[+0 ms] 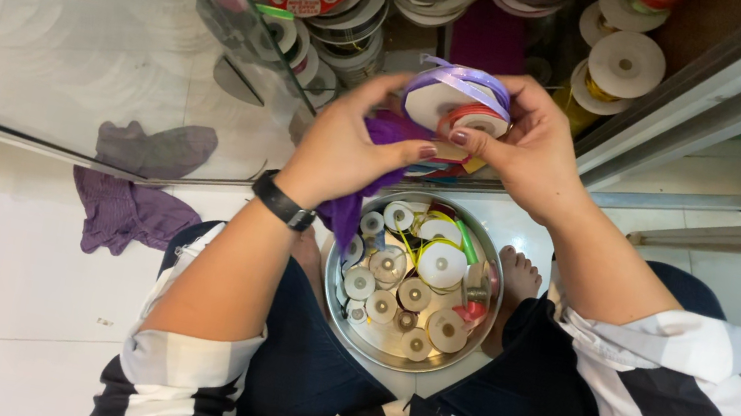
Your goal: The person sits on the floor in front of a glass cabinet and wipes various spools of ribbon with a purple cloth. They pick up spools from a metal tray, clean them, and place them back into the cabinet or the tray.
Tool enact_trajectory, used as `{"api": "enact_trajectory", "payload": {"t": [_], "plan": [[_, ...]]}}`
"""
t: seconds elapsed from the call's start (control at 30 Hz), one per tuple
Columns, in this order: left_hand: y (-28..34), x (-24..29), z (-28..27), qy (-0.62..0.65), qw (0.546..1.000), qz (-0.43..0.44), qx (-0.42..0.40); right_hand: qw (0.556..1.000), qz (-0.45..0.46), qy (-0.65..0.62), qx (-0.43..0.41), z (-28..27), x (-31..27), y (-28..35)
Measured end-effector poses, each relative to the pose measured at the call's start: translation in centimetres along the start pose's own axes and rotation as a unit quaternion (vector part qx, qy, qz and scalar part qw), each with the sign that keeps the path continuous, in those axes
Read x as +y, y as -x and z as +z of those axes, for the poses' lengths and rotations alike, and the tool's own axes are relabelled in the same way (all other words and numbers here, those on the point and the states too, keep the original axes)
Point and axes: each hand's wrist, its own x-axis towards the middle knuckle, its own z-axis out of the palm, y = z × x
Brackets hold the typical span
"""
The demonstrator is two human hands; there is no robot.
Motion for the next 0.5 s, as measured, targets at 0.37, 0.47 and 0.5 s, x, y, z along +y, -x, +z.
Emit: {"api": "enact_trajectory", "payload": {"t": [0.37,0.47,0.5], "plan": [[-2.2,-3.7,5.5,0.165,0.970,-0.161,0.073,0.990,0.093,-0.106,0.012,1.7,1.0,0.3],[-2.2,-3.8,5.8,0.209,0.960,-0.163,0.086,0.984,0.116,-0.135,0.019,1.6,0.2,0.3],[-2.2,-3.7,5.7,0.225,0.957,-0.159,0.093,0.982,0.122,-0.141,0.022,1.6,-0.3,0.2]]}}
